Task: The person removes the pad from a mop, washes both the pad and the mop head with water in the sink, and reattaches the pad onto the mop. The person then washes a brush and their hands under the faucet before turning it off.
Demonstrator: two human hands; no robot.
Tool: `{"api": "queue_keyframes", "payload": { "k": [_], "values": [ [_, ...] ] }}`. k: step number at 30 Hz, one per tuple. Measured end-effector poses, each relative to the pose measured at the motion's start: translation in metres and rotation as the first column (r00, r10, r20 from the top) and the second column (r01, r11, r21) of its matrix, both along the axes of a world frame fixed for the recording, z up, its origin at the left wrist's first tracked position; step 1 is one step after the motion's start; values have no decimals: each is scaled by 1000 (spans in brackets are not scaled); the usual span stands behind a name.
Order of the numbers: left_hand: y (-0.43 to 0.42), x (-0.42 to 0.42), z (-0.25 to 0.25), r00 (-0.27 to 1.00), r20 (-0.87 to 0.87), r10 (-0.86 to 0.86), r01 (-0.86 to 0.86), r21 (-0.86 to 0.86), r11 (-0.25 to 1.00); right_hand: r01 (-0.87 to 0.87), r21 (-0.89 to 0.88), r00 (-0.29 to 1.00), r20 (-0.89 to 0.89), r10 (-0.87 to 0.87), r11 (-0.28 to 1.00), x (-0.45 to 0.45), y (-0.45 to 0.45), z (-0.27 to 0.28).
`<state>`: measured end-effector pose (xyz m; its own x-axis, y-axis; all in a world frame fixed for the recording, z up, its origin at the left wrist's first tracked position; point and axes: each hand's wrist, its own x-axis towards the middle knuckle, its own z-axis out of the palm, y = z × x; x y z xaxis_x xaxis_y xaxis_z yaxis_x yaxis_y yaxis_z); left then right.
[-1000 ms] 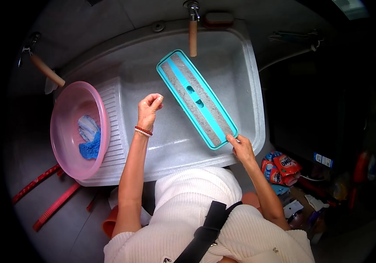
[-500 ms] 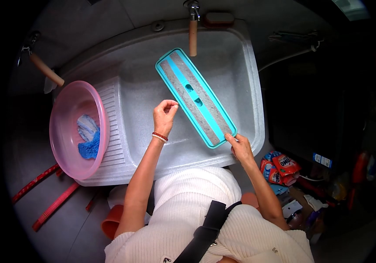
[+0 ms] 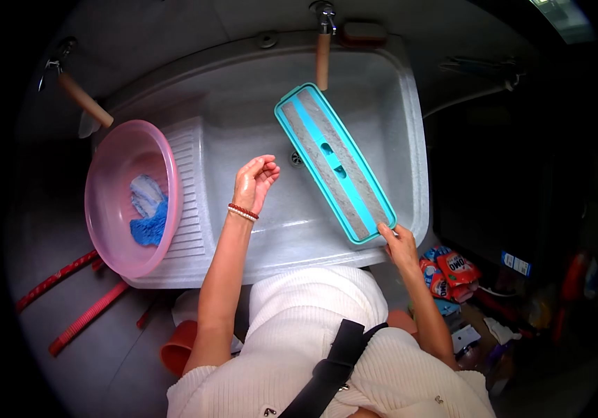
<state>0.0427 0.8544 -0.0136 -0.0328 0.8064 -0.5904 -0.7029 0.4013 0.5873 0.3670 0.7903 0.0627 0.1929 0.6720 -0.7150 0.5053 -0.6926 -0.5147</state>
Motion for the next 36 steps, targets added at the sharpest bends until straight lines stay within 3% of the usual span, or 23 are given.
{"api": "queue_keyframes", "payload": {
  "k": [6, 12, 16, 19, 22, 27, 30, 33, 36],
  "values": [
    [16, -33, -27, 989, 138, 52, -50, -22, 999, 4, 8, 999, 33, -4, 1000, 0, 2, 1],
    [32, -75, -43, 992, 106, 70, -61, -84, 995, -9, 104, 997, 75, 1, 995, -12, -7, 2],
    [58, -97, -43, 981, -118, -157, 142, -127, 982, -7, 165, 995, 99, -9, 986, -20, -16, -6],
    [135, -87, -17, 865, -350, -359, 350, -92, 932, 52, 187, 993, 95, -70, 981, -28, -22, -8],
    [199, -73, -2, 810, -387, -441, 432, -115, 895, 98, 192, 992, 60, -111, 976, -26, -24, -6],
    [247, -64, -6, 873, -135, -468, 457, -107, 883, 176, 159, 983, 22, -181, 972, -34, -24, -4],
    [244, -68, -6, 893, -132, -431, 408, -169, 897, 185, 144, 982, 14, -189, 972, -34, -28, -9],
    [243, -65, -5, 890, -54, -453, 445, -114, 888, 204, 131, 978, 8, -207, 970, -35, -29, -13],
    [249, -49, -5, 898, -96, -429, 418, -117, 901, 221, 123, 975, -3, -223, 967, -33, -28, -13]
  ]
}}
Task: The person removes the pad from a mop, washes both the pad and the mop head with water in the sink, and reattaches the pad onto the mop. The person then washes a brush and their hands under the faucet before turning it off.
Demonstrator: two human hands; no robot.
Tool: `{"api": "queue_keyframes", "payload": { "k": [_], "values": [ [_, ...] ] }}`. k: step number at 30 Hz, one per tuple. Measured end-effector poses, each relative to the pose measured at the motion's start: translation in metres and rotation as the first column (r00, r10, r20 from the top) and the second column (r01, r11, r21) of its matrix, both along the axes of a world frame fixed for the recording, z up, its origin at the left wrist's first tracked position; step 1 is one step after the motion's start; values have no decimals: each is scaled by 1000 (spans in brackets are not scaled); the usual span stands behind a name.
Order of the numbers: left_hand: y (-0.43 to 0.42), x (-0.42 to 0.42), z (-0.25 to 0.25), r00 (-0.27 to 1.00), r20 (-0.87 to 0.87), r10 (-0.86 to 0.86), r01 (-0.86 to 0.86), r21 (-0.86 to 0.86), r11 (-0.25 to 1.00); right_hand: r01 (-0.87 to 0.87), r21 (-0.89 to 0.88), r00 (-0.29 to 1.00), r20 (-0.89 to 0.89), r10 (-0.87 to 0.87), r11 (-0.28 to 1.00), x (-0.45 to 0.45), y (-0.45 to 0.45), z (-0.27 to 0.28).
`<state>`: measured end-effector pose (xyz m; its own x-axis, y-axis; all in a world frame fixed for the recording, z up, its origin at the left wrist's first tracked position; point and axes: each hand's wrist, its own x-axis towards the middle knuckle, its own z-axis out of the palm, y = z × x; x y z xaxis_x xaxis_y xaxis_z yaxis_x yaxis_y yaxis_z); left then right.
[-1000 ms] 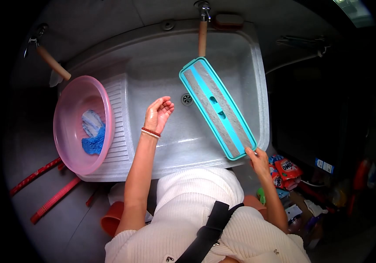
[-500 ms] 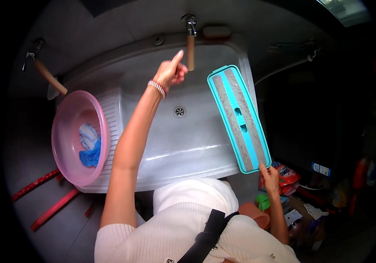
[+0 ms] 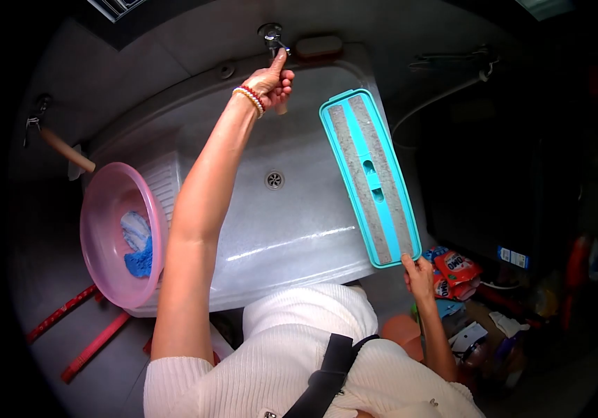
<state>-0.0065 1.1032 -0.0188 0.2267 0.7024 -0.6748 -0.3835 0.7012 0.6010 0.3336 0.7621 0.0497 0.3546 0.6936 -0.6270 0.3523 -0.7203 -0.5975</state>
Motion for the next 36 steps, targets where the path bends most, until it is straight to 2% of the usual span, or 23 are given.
{"api": "queue_keyframes", "payload": {
  "k": [10, 13, 15, 17, 19, 20, 23, 27, 28, 30, 31, 34, 36],
  "values": [
    [2, 24, 28, 988, -153, 13, -13, 0, 1000, -42, 0, 999, -11, 42, 999, 9, 9, 7],
    [-28, 14, 16, 940, -283, 189, -157, 134, 979, -45, -6, 999, -1, 45, 999, 10, 11, 11],
    [-45, -3, -38, 904, -259, 339, -333, 67, 940, -22, -28, 1000, -9, 21, 999, 9, 10, 10],
    [-51, -7, -114, 916, -147, 373, -392, -137, 910, -9, -78, 1000, -30, 7, 997, 14, 10, 4],
    [-50, 7, -131, 935, -143, 324, -353, -303, 885, -3, -85, 999, -49, -2, 996, 13, 11, 4],
    [-42, 9, -158, 948, -33, 315, -305, -367, 879, 12, -78, 998, -61, -17, 997, 11, 12, 6],
    [-19, 28, -158, 944, 180, 275, -180, -417, 891, 58, -85, 996, -69, -64, 995, 5, 14, 9],
    [0, 45, -168, 850, 394, 350, -239, -303, 922, 55, -90, 997, -53, -60, 994, 10, 12, 2],
    [-2, 50, -144, 889, 279, 363, -281, -294, 914, 50, -94, 997, -51, -55, 994, 10, 13, 1],
    [-3, 47, -145, 987, -16, 160, -161, -57, 985, 32, -102, 998, -54, -38, 994, 12, 14, 2],
    [-5, 44, -147, 980, -183, 73, -67, 41, 997, 19, -109, 998, -60, -26, 994, 12, 16, 3],
    [-10, 35, -158, 961, 31, 275, -277, 59, 959, 0, -102, 997, -73, -8, 995, 14, 16, -2],
    [-7, 17, -166, 924, 320, 207, -215, -10, 977, -12, -94, 998, -66, 5, 995, 15, 17, -3]
  ]
}}
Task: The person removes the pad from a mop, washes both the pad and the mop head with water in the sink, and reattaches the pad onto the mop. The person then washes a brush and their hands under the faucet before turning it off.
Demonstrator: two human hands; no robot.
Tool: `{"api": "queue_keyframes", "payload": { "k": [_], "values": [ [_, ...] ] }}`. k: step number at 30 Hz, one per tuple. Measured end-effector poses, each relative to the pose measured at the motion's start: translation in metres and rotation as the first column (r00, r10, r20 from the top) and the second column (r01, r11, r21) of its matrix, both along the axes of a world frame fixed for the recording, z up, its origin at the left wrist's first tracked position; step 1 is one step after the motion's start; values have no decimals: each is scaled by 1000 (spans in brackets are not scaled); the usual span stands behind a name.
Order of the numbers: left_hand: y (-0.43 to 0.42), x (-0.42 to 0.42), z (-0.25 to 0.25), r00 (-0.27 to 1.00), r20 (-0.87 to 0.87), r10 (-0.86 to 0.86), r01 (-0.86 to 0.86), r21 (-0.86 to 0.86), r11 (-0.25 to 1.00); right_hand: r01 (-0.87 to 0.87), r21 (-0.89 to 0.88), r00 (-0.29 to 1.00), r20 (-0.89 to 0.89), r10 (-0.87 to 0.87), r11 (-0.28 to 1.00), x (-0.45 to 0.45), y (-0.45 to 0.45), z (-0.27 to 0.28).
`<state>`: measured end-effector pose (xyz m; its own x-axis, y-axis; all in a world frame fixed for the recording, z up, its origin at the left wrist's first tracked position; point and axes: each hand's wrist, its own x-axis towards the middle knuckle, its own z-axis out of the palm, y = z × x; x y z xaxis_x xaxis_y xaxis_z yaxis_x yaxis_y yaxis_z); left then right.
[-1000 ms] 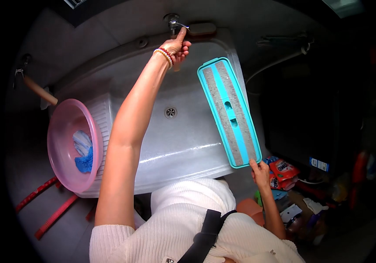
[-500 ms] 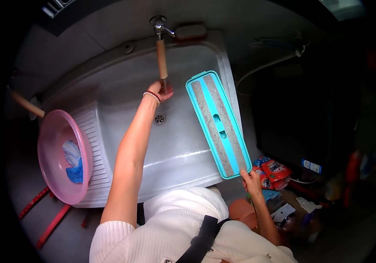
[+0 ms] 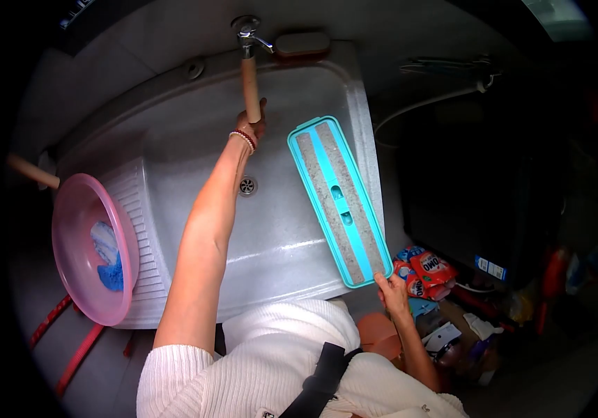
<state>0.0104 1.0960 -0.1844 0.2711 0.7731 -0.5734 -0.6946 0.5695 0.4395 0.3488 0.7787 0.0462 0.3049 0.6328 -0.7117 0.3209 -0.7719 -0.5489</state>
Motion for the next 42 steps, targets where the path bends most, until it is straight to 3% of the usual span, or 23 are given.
{"api": "queue_keyframes", "payload": {
  "k": [1, 4, 5, 7, 9, 14, 20, 32, 36, 39, 42],
  "values": [
    [2, -3, -3, 988, 151, -36, 36, 4, 999, -10, -3, 1000, 8, 10, 1000, 3, 3, 0],
    [-14, 24, 29, 986, -80, 145, -146, -7, 989, -31, -5, 999, 20, 31, 1000, 5, 8, 2],
    [-22, 26, 41, 948, -308, 75, -62, 51, 997, -36, -2, 999, 21, 36, 999, 5, 8, 3],
    [-39, 24, 59, 701, -713, -26, 134, 96, 986, -88, 45, 993, 79, 84, 995, 10, 7, -3],
    [-58, 26, 57, 637, -763, 113, 46, 184, 982, -130, 74, 984, 129, 120, 989, 10, 4, -4],
    [-114, 74, 84, 543, -792, 278, 122, 402, 907, -242, 72, 932, 295, 212, 968, 5, 8, 5],
    [-124, 97, 101, 411, -871, 271, 67, 325, 943, -410, 60, 773, 553, 311, 910, -13, 9, 25],
    [-107, 103, 103, 125, -986, 109, 161, 129, 979, -581, 69, 603, 706, 372, 811, -16, 0, 21],
    [-108, 99, 84, 325, -937, 126, 106, 168, 980, -529, 46, 657, 654, 375, 847, -15, 2, 20],
    [-113, 90, 69, 675, -737, 31, -8, 35, 999, -463, 63, 721, 607, 335, 884, -14, 5, 17],
    [-118, 78, 72, 733, -678, 45, -55, 7, 998, -413, 91, 764, 576, 291, 906, -12, 7, 15]
  ]
}}
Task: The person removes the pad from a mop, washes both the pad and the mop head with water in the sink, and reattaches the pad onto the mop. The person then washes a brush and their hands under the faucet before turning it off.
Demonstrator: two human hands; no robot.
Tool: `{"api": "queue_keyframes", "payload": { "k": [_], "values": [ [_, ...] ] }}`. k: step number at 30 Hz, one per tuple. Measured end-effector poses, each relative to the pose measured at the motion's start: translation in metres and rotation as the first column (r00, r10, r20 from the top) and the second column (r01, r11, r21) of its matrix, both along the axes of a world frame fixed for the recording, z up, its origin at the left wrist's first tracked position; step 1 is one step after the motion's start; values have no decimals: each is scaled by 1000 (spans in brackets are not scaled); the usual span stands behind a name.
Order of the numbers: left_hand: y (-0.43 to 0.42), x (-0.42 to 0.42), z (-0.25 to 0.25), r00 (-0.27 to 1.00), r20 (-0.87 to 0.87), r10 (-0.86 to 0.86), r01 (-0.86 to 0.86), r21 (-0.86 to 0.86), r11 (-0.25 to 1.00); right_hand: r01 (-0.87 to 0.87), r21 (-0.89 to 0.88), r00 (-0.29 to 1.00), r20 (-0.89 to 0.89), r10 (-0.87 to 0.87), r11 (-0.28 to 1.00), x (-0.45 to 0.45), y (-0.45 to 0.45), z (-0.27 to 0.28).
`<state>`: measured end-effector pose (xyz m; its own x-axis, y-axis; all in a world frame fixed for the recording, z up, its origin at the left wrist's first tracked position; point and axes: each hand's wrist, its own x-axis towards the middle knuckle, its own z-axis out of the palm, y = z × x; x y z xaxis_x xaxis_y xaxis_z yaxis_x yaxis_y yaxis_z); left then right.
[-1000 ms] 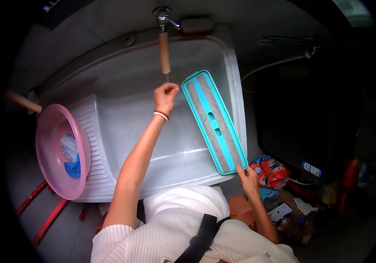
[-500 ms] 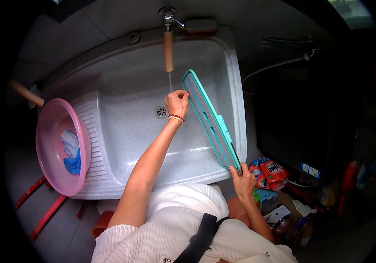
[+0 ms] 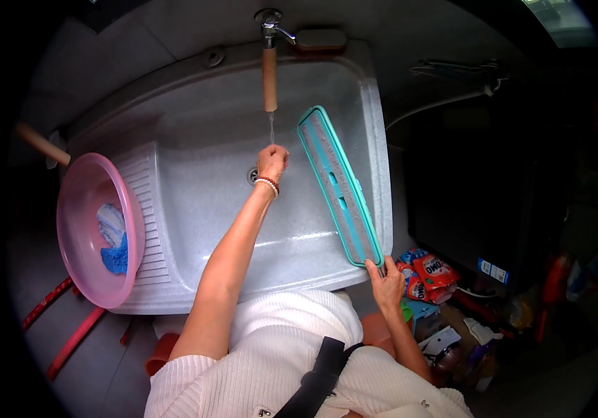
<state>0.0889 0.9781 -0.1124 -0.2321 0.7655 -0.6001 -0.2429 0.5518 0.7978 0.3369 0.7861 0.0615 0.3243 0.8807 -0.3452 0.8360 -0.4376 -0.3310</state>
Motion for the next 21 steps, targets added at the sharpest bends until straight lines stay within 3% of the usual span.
{"api": "queue_keyframes", "payload": {
  "k": [6, 9, 12, 15, 17, 18, 21],
  "values": [
    [3, -40, -22, 978, 9, 209, -208, -87, 974, 53, 12, 998, -44, -52, 999, 4, 1, -5],
    [14, -54, -30, 954, -52, 296, -300, -250, 921, 86, 10, 992, -95, -85, 996, 6, 2, -5],
    [27, -55, -31, 986, 51, 160, -144, -227, 963, 94, -1, 988, -122, -93, 996, 7, 2, -9],
    [33, -26, -17, 992, -70, -103, 106, 50, 993, 100, -13, 986, -130, -100, 995, 6, 5, -8],
    [27, -4, -3, 981, -87, -176, 190, 206, 960, 102, -29, 987, -125, -105, 994, 4, 7, -5],
    [24, 1, -5, 940, -230, -253, 306, 233, 923, 99, -29, 987, -123, -101, 995, 1, 9, -6],
    [20, 20, 17, 909, -352, -222, 316, 237, 919, 79, -29, 991, -111, -81, 997, -2, 11, -6]
  ]
}}
